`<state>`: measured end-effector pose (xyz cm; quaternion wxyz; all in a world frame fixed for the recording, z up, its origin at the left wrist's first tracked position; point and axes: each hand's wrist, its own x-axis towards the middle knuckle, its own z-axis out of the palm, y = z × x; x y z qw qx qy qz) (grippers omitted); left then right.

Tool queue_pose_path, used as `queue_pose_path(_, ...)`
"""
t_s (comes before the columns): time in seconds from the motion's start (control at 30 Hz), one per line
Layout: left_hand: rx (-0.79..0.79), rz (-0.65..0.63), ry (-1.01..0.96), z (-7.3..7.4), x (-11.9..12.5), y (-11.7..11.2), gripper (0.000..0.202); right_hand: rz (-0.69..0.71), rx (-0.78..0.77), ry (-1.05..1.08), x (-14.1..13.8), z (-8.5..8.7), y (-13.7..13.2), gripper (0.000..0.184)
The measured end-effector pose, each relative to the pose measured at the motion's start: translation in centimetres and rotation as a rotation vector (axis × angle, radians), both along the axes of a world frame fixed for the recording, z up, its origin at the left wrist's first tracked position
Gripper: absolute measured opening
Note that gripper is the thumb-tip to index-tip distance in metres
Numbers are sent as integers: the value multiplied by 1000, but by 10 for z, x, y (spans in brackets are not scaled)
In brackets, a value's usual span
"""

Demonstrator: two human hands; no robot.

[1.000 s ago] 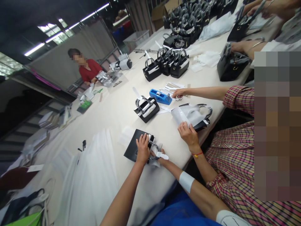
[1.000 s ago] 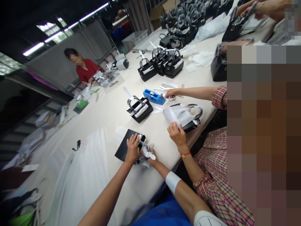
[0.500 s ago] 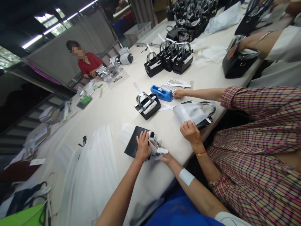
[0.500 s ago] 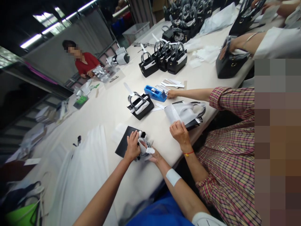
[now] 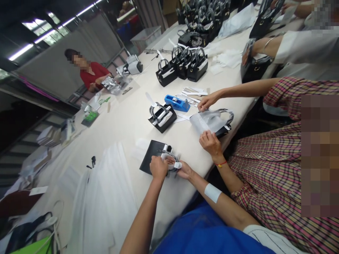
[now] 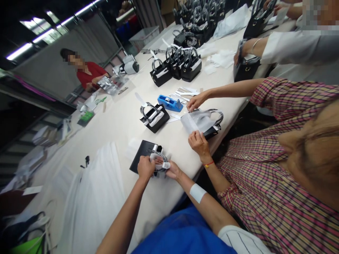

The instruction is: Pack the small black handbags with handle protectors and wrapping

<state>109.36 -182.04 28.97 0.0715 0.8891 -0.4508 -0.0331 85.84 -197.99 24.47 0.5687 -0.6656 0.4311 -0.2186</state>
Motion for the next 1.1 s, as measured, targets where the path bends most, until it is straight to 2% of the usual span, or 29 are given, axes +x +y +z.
queue_pose_path(0.03,23,-21,-1,1,0,-2,19,-68,145,-60,5,3,10,29)
queue_pose_path(0.1,48,-69,-13,3,-2,-3,22,-153,313,-115,20,6,38,25)
queue_pose_path(0.27,71,-150,-2,-2,-9,2,27,-176,535,-171,74,-2,131,28)
queue_pose_path(0.37,58,-120,45,-6,-8,1,26,-228,627,-201,102,-6,158,27)
queue_pose_path(0.57,-68,9,206,-14,-9,-8,21,-387,619,-94,124,-6,155,25)
queue_pose_path(0.67,-162,76,322,-21,-2,-13,21,-398,536,11,123,-9,154,21)
queue_pose_path(0.8,-237,152,483,-24,15,-21,32,-357,426,122,120,-13,153,29)
queue_pose_path(0.93,-226,132,534,-15,21,-16,38,-315,360,169,122,-14,152,34)
queue_pose_path(1.1,-153,55,422,-10,2,4,34,-299,315,174,124,-15,154,36)
